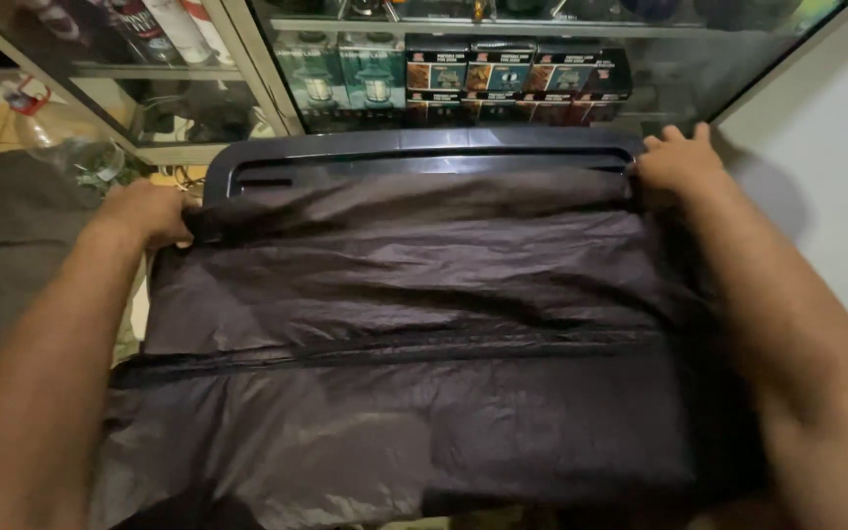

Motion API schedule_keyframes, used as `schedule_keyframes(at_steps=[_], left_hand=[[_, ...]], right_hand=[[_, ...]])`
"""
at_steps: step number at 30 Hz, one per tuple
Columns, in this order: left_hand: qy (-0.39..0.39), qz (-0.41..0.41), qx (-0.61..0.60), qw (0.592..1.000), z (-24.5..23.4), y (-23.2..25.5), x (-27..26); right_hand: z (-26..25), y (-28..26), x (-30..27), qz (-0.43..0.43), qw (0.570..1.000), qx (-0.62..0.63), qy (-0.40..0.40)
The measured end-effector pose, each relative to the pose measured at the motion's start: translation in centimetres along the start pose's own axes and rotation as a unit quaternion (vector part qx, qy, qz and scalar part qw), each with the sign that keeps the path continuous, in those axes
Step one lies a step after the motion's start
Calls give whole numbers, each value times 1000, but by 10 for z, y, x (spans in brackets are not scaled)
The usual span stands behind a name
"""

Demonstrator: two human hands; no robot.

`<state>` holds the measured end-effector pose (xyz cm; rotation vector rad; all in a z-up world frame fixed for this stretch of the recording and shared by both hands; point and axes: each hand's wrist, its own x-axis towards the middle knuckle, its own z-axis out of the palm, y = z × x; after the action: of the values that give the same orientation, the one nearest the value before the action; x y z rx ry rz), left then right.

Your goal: The person folds a dark purple sleeping bag on a black plastic storage bin. They smooth the fabric, fold it in half lengthwise, roll it tightly, and then place the rolled bundle into a matching purple stuff sack, pulling the drawstrings to close it.

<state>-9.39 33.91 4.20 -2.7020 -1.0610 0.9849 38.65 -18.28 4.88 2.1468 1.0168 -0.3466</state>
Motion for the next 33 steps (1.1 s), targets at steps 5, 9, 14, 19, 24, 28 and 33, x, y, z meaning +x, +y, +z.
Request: schedule_keyframes(at_steps=[5, 9, 14, 19, 24, 28, 33], left_hand=[[14, -12, 72, 997, 5, -26, -10], [93, -26, 153, 984, 1, -34, -54], [326, -82, 173, 926, 45, -73, -69], [372, -73, 184, 907, 89, -68, -164], [445, 42, 133, 885, 202, -94, -189], [147, -74, -181, 970, 163, -44, -270], [164, -129, -261, 942, 168, -46, -258]], right_hand=[[23, 22, -7, -34, 995, 92, 15], [52, 44, 15, 44, 988, 140, -35], [47, 41, -64, 85, 965, -8, 247], [90, 29, -145, 93, 817, -160, 546], [137, -2, -203, 41, 848, -76, 522], [174, -27, -217, 84, 898, -91, 422], [150, -41, -249, 77, 968, 59, 230]])
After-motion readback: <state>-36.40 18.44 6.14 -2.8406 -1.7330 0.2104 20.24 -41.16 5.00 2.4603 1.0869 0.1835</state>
